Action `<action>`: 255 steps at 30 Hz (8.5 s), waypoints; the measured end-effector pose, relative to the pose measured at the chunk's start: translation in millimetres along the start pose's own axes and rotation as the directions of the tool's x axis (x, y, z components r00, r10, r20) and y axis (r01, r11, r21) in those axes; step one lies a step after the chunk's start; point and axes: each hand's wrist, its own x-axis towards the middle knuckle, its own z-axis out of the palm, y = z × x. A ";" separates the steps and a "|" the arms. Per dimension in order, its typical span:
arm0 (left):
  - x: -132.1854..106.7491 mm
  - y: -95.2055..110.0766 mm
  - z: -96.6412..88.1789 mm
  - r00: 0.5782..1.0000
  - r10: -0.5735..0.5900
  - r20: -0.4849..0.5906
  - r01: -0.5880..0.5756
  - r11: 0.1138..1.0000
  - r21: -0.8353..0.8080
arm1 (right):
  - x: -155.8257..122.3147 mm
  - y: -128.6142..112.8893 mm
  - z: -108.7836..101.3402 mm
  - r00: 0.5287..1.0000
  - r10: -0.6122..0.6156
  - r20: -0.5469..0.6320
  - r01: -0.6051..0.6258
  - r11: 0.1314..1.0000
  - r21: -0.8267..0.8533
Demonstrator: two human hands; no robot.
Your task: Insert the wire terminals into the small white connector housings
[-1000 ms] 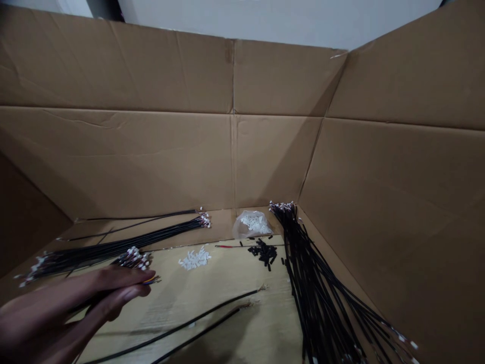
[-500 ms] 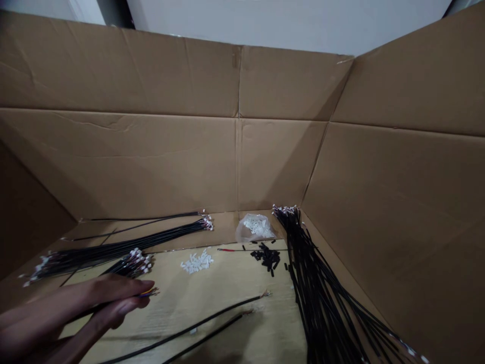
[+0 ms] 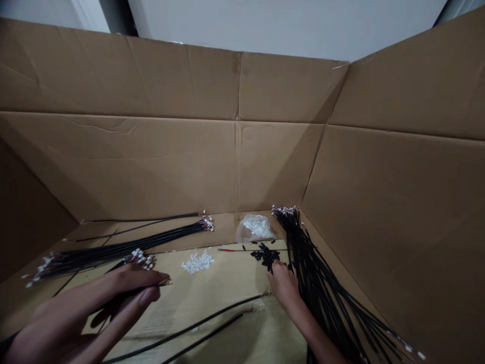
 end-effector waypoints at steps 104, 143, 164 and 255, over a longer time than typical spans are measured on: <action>28.4 -9.0 4.0 0.999 0.048 0.001 -0.048 0.998 0.051 | -83.3 -158.2 -44.5 0.633 -0.643 -0.430 0.651 0.143 0.745; 34.0 -14.8 4.0 0.973 0.129 0.192 -0.090 0.975 -0.201 | -65.5 -157.8 -52.1 0.694 -0.719 -0.019 0.103 0.073 0.992; 29.3 -15.9 4.7 0.988 0.055 0.144 -0.026 0.980 -0.199 | -85.5 -158.6 -50.8 0.780 -0.609 -0.144 0.312 0.178 0.933; 32.4 -43.9 -2.5 0.964 -0.259 0.065 0.262 0.964 -0.046 | 39.1 -129.9 42.0 0.825 -0.558 0.089 0.520 0.811 0.266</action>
